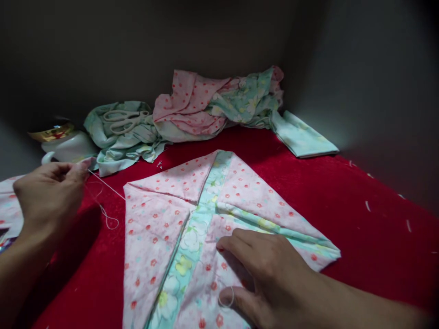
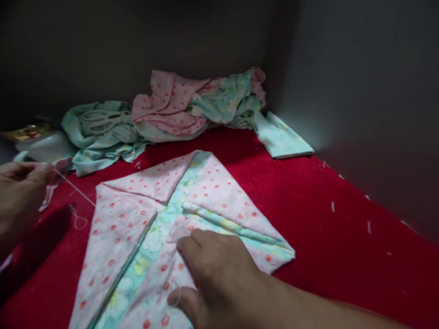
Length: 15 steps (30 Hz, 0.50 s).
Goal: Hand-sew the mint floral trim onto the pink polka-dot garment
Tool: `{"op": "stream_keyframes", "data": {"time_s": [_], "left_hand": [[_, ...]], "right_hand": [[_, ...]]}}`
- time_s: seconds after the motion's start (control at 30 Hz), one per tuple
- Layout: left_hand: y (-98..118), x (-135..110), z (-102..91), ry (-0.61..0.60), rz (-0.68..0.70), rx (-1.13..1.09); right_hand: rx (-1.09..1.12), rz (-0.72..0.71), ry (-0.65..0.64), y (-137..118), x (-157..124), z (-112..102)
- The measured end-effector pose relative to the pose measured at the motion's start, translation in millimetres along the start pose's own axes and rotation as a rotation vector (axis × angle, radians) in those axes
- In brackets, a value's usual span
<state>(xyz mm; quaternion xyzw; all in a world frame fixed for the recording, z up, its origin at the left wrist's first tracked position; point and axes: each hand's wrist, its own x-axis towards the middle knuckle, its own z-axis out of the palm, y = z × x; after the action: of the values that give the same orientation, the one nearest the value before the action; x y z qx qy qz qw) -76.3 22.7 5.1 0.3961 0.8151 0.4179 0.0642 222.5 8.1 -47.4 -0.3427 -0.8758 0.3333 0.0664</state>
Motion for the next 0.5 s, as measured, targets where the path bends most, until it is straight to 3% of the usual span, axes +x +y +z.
{"op": "stream_keyframes", "data": {"time_s": [0.07, 0.1, 0.23, 0.3, 0.4, 0.5], "left_hand": [[6.3, -6.9, 1.6, 0.009, 0.049, 0.109], [10.0, -14.1, 3.3, -0.05, 0.094, 0.136], [18.3, -60.2, 13.9, -0.657, 0.333, 0.04], [16.9, -82.8, 19.9, -0.882, 0.424, 0.069], [12.2, -101.9, 28.1, -1.041, 0.524, 0.172], [7.7, -104.6, 35.2, -1.107, 0.648, 0.287]], "right_hand": [[0.002, 0.001, 0.006, 1.2, -0.8, 1.5], [-0.005, 0.0, 0.011, 1.5, -1.0, 2.1], [-0.03, 0.002, 0.022, 0.6, -0.8, 2.0], [-0.028, 0.001, 0.015, -0.1, -0.1, 0.9], [-0.012, -0.002, 0.01, -0.7, 0.3, -0.4], [0.0, -0.01, 0.016, -1.2, -0.3, -0.7]]}}
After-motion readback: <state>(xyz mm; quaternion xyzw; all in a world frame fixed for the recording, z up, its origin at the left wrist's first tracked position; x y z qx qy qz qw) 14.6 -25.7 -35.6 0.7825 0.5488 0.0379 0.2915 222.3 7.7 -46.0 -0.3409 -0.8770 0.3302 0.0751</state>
